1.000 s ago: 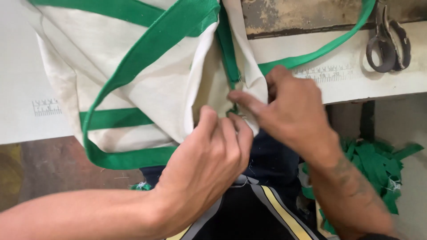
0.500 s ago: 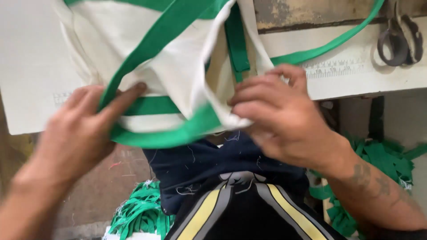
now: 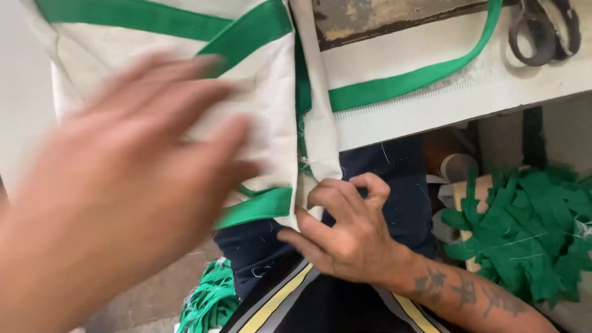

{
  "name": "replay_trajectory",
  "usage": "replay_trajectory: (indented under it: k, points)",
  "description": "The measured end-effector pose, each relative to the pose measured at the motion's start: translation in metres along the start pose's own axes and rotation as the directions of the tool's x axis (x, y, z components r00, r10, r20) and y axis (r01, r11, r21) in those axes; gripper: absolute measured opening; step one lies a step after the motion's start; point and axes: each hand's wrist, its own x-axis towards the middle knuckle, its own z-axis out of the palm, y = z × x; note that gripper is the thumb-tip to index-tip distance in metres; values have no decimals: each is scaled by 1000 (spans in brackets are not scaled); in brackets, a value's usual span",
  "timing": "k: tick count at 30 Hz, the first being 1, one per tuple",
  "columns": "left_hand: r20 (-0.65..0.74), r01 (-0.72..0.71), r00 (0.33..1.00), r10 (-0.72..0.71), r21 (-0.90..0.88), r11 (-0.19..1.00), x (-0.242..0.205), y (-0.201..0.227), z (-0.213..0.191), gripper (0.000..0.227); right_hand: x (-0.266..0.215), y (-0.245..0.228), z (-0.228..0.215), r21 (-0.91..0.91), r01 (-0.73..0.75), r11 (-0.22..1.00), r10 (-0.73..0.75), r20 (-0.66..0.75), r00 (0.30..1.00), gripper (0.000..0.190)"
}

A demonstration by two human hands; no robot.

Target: Attaching green handles and hemming the top edge of a white canvas bag using an industrial sewing machine, followed by trimming excess threads with scissors.

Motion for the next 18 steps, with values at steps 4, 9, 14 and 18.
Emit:
replay_trajectory:
  k: [4, 9, 14, 18]
  points:
    - [-156, -425, 903, 401, -472, 773, 63, 17, 52, 27, 2, -3, -20, 145, -107, 984, 95, 88, 992, 46]
    - [-12, -290, 952, 306, -353, 889, 68, 18, 75, 33, 4, 25, -30, 171, -413, 894, 429, -68, 901, 46]
    - [-167, -288, 957, 236, -484, 826, 63, 31, 88, 35, 34, 47, -18, -13, -666, 746, 650, 229, 725, 46]
    - [-89, -243, 970, 228, -456, 856, 51, 35, 90, 36, 39, 46, -16, -147, -716, 683, 704, 397, 589, 52]
